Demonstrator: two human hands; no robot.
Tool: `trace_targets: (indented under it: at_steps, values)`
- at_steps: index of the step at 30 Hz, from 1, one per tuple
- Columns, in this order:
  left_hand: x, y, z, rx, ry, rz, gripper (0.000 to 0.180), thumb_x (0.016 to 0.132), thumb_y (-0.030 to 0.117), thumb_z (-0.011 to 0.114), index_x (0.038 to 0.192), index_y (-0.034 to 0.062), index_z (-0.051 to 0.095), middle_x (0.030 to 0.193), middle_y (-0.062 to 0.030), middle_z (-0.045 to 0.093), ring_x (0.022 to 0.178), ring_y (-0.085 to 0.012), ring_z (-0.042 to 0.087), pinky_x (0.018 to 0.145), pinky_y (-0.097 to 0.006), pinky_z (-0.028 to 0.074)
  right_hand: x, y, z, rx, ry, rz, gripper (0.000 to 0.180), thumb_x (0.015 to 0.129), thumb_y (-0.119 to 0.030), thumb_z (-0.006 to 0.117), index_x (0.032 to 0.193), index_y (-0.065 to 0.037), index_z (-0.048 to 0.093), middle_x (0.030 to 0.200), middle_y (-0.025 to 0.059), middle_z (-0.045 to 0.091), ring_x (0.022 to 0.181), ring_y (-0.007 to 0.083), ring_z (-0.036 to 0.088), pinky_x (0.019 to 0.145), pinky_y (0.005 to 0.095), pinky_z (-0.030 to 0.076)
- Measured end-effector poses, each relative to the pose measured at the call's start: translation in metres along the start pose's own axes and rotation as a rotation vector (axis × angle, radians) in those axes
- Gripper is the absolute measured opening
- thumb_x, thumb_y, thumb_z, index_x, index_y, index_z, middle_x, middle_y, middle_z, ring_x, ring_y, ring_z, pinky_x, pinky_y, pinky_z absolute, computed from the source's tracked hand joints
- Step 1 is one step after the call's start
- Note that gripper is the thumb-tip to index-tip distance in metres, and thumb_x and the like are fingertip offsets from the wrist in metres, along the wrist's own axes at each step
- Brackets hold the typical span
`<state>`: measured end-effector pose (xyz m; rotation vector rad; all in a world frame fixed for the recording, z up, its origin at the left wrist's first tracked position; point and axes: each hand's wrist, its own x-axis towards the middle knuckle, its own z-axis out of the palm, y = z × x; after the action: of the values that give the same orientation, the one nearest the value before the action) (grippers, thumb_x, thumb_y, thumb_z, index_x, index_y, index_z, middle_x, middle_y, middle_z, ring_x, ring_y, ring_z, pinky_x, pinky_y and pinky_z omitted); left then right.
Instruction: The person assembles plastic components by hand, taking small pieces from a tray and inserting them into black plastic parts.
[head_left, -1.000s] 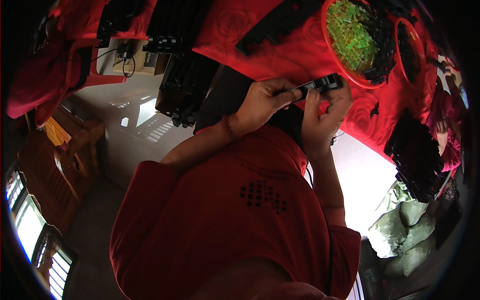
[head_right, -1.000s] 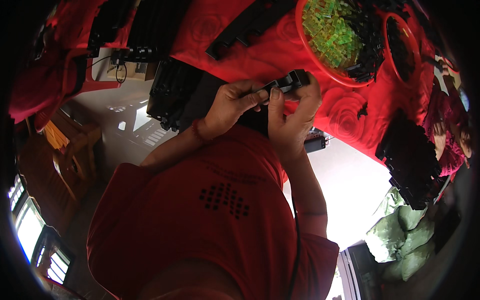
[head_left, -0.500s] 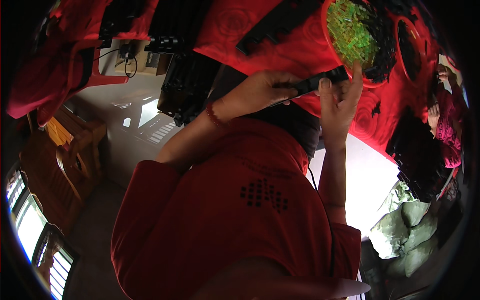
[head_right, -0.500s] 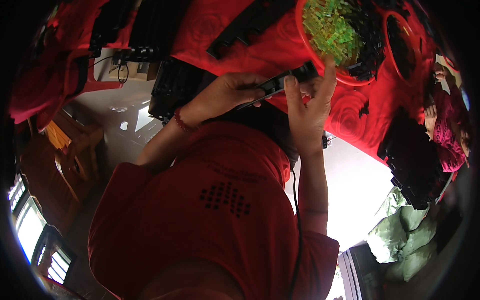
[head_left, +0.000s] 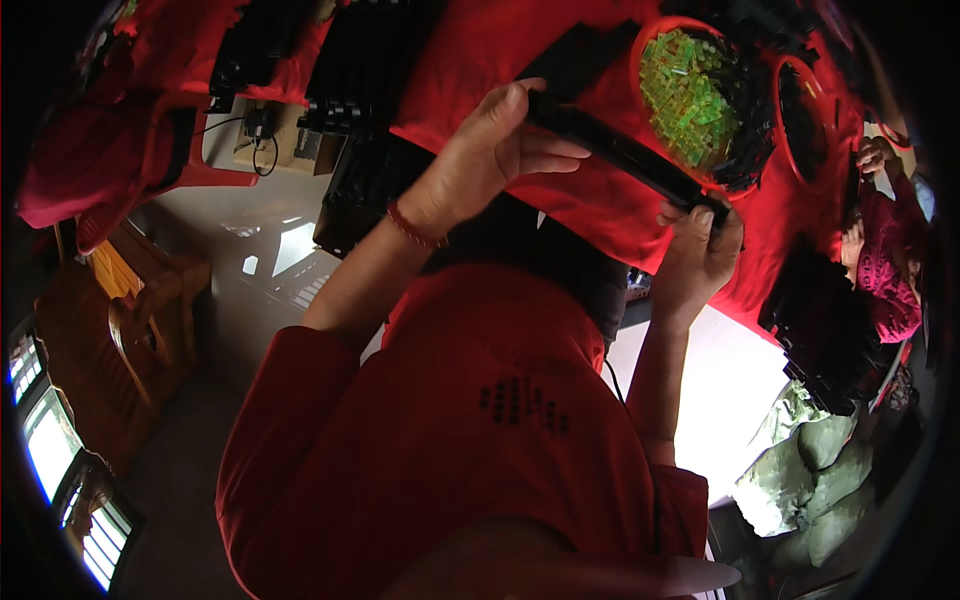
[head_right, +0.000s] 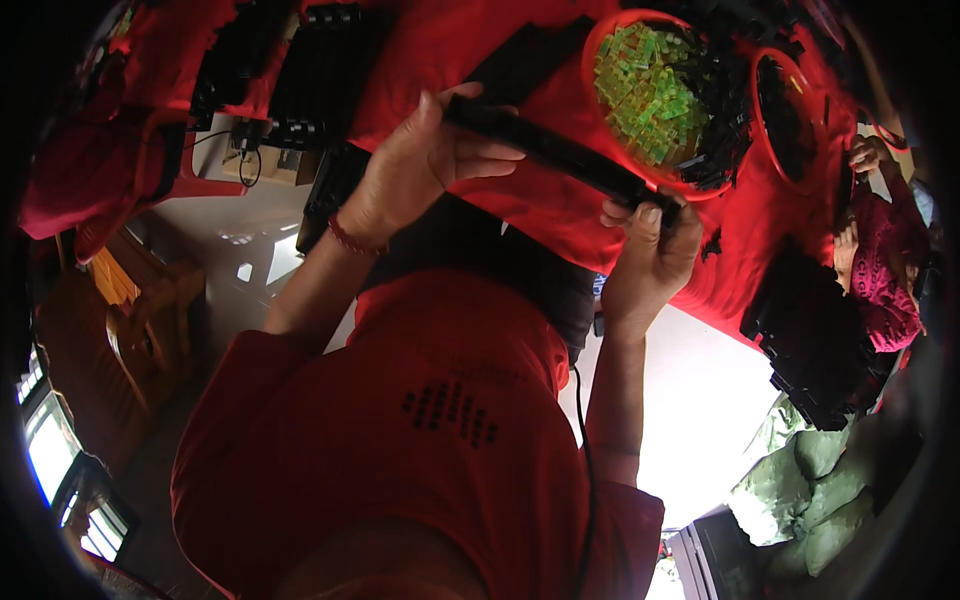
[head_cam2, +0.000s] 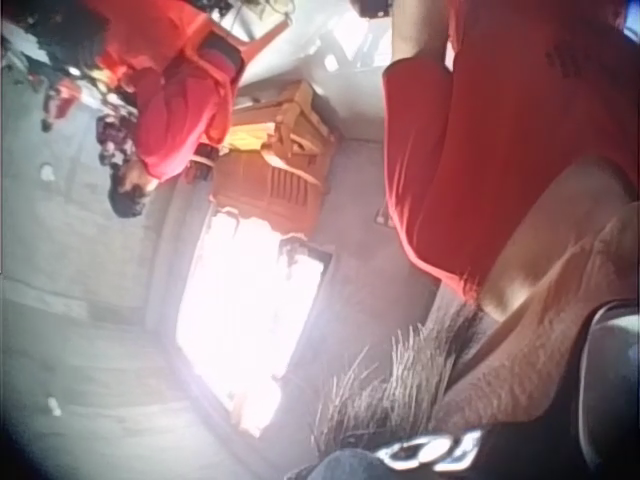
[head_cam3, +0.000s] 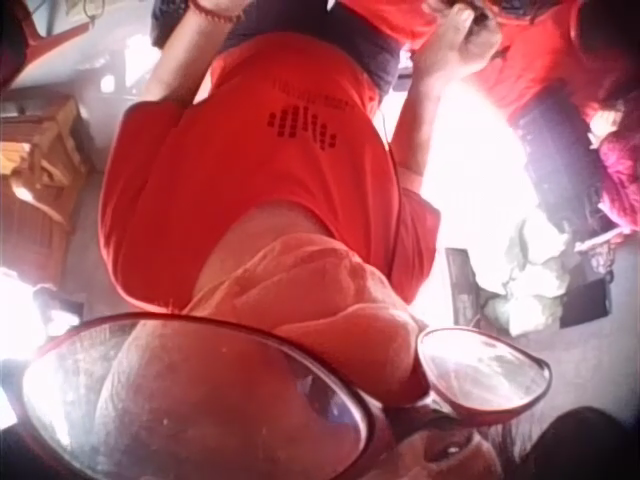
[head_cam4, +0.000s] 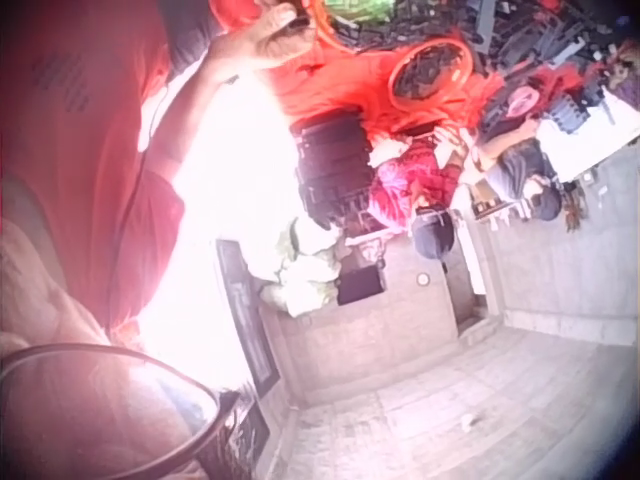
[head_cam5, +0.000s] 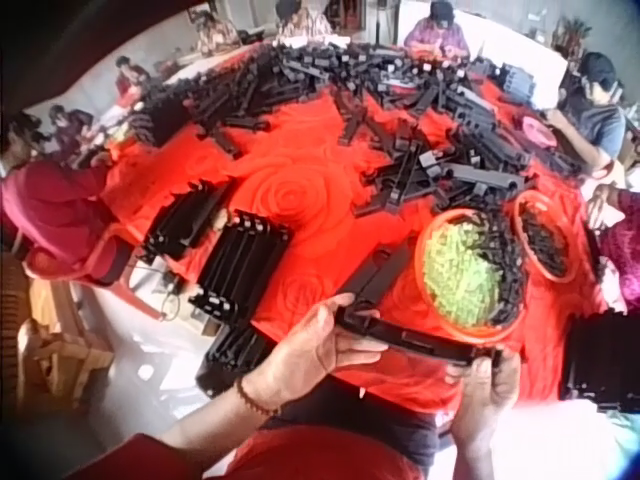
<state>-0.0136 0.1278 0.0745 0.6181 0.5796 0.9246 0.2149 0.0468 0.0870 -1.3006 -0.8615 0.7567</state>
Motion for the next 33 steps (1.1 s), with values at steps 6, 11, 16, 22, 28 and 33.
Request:
trace_targets:
  at_steps: [6,11,16,22,28,33]
  values:
    - [0.001,-0.033,0.035,-0.045,0.062,0.058,0.038,0.101,0.026,0.057,0.131,0.0051,0.047,0.121,-0.0103,0.061,0.114,-0.0260,0.063,0.102,-0.045,0.050,-0.023,0.010,0.019,0.006,-0.055,-0.016,0.029,0.096,0.001,0.058,0.119,0.001,0.040,0.098,0.0202,0.067,0.084,0.0238,0.070,0.081,0.0354,0.059]
    - [0.012,-0.036,0.042,-0.032,0.178,0.125,0.033,0.103,0.027,0.054,0.127,0.0053,0.048,0.108,-0.0055,0.061,0.101,-0.0179,0.064,0.095,-0.038,0.051,-0.040,0.022,0.016,-0.455,-0.332,0.043,0.039,0.091,0.007,0.062,0.124,0.002,0.044,0.115,0.0187,0.059,0.100,0.0196,0.066,0.084,0.0303,0.054]
    - [0.004,-0.025,0.048,0.357,0.162,0.259,0.030,0.105,0.026,0.049,0.124,0.0031,0.049,0.101,-0.0023,0.059,0.089,-0.0099,0.059,0.080,-0.026,0.050,-0.035,0.014,0.015,-0.602,-0.604,-0.138,0.036,0.097,-0.001,0.051,0.133,0.003,0.047,0.121,0.0170,0.058,0.098,0.0258,0.064,0.088,0.0339,0.051]
    - [0.001,-0.036,0.040,0.650,0.153,0.284,0.022,0.105,0.018,0.051,0.117,0.0011,0.055,0.097,-0.0015,0.057,0.080,-0.0071,0.052,0.072,-0.023,0.046,-0.007,0.003,0.020,-0.451,-0.431,-0.193,0.029,0.100,-0.003,0.047,0.129,0.003,0.049,0.115,0.0171,0.061,0.093,0.0230,0.064,0.084,0.0351,0.051]
    - [-0.004,-0.041,0.048,0.872,0.113,0.412,0.019,0.100,0.011,0.057,0.113,-0.0021,0.061,0.093,-0.0070,0.060,0.080,-0.0151,0.056,0.070,-0.028,0.047,0.026,-0.027,0.057,-0.166,-0.241,-0.225,0.036,0.107,-0.016,0.042,0.136,0.005,0.043,0.117,0.0160,0.060,0.096,0.0209,0.064,0.089,0.0337,0.050]
    - [-0.011,-0.048,0.041,0.630,0.045,0.163,0.023,0.102,0.013,0.056,0.119,-0.0012,0.060,0.092,-0.0003,0.057,0.078,-0.0069,0.051,0.069,-0.023,0.045,0.019,-0.026,0.058,-0.169,-0.284,-0.189,0.033,0.107,-0.017,0.041,0.131,0.006,0.044,0.111,0.0158,0.061,0.096,0.0207,0.063,0.090,0.0333,0.050]
